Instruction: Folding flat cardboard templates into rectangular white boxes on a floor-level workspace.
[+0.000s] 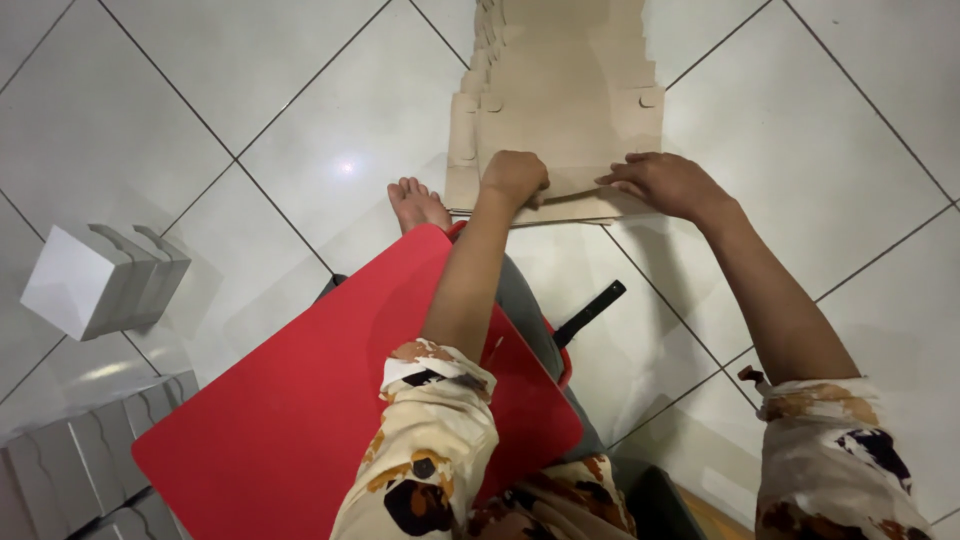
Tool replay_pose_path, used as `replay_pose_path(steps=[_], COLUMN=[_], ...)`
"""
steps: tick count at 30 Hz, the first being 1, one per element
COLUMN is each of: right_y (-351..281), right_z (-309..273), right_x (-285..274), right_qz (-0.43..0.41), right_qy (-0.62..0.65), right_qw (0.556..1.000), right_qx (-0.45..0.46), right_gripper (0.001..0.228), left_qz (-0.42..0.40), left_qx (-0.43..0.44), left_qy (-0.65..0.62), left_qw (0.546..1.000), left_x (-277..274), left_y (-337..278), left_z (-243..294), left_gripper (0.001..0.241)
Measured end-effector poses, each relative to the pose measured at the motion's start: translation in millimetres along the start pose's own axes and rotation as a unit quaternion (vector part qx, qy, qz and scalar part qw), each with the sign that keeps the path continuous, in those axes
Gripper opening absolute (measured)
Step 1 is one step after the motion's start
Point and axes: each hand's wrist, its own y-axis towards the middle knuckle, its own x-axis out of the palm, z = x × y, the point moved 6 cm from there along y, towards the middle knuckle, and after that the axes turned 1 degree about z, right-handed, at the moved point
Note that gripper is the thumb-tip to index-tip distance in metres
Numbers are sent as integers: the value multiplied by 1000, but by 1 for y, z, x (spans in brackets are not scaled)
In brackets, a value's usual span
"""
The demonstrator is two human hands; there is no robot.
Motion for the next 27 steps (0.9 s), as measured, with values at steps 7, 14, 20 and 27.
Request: replay_pose_path(steps=[7, 14, 20, 27], right_y=[1, 0, 14, 50], right_z=[0, -3, 1, 18], right_x=[1, -3, 12, 22], right_qz=[-5, -9, 27, 69], right_qy=[-7, -3, -9, -43], right_qw=[1000, 1000, 999, 995], right_qx=[-8, 1, 34, 56], right_gripper=[34, 35, 57, 33], left_qz=[6, 7, 21, 395], left_qx=[3, 1, -2, 62], left_qy=[14, 19, -24, -43], left_qw=[1000, 1000, 999, 916], left_x=[21, 18, 0, -74], left_y=[17, 10, 9, -17], left_z=[-6, -3, -7, -7], left_gripper=[14, 11, 38, 40])
